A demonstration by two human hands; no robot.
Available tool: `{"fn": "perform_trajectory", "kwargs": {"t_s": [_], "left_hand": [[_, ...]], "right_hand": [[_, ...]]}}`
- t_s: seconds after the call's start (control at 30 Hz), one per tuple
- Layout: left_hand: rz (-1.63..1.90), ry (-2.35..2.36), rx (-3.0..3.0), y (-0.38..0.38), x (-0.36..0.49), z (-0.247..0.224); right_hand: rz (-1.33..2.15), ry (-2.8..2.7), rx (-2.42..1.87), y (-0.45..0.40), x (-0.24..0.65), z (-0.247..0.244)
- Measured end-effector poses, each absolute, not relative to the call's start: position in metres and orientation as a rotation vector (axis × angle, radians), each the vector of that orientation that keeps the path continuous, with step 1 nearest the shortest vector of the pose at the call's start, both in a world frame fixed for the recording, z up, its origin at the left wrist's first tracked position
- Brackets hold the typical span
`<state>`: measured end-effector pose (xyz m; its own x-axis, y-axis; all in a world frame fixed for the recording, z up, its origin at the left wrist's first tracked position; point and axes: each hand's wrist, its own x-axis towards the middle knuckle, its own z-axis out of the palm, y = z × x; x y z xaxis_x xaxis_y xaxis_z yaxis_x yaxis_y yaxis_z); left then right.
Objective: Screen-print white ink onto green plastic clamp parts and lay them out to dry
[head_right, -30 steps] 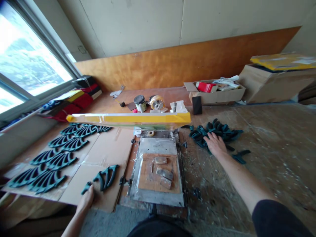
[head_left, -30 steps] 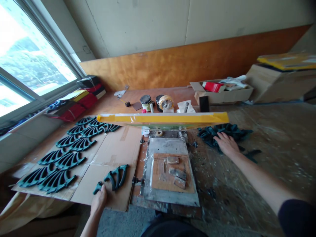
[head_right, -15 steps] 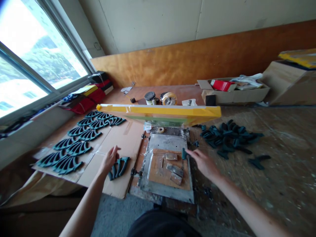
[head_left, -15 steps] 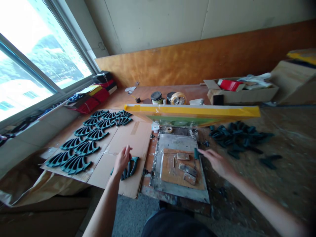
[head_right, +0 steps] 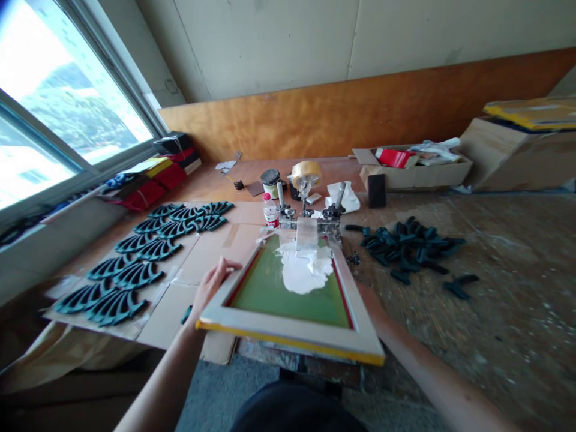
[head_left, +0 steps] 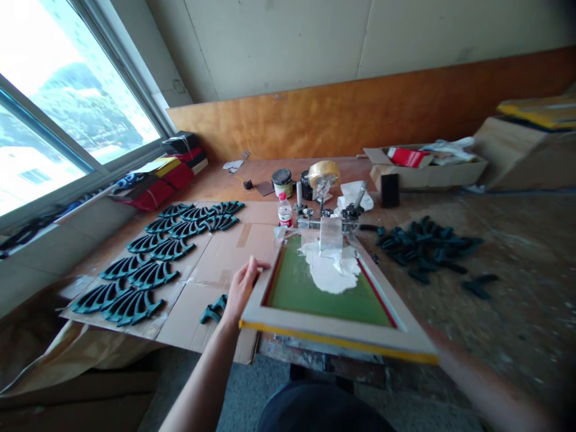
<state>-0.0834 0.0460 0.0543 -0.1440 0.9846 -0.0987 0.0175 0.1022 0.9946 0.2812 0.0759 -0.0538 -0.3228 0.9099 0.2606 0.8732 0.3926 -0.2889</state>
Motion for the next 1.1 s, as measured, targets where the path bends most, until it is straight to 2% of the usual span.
{"fn": "perform_trajectory", "kwargs": {"t_s": [0.17,0.3,0.4,0.5,0.63,0.7,0.8,0.9,1.0,1.1], "left_hand": [[0.961,1.421,1.064,0.019,-0.088,-0.044],[0.928,1.520,1.156,0.024,-0.088,-0.078],[0.883,1.528,1.161,0.027,-0.090,-0.082],[0.855,1.515,1.148,0.026,-0.092,-0.084],[0.861,1.521,1.168,0.025,-0.091,-0.085],[0.865,1.528,1.182,0.025,-0.091,-0.083],[0.863,1.529,1.184,0.025,-0.090,-0.080],[0.866,1.540,1.188,0.025,-0.090,-0.079],[0.867,1.546,1.175,0.024,-0.088,-0.077],[0.869,1.503,1.135,0.025,-0.089,-0.065]], "right_hand": [[-0.031,-2.163,-1.507,0.113,0.262,0.003],[-0.053,-2.435,-1.509,0.122,0.203,0.022],[0.099,-2.617,-1.491,0.101,0.188,0.007],[0.138,-2.746,-1.138,0.072,0.203,-0.006],[0.266,-2.891,-0.808,0.066,0.222,0.006],[0.301,-2.878,-0.856,0.072,0.220,0.013],[0.153,-2.711,-0.939,0.071,0.212,0.006],[0.061,-2.638,-0.810,0.054,0.213,-0.012],[0.159,-2.697,-0.794,0.050,0.219,-0.013],[0.228,-2.664,-1.005,0.075,0.211,0.010]]}}
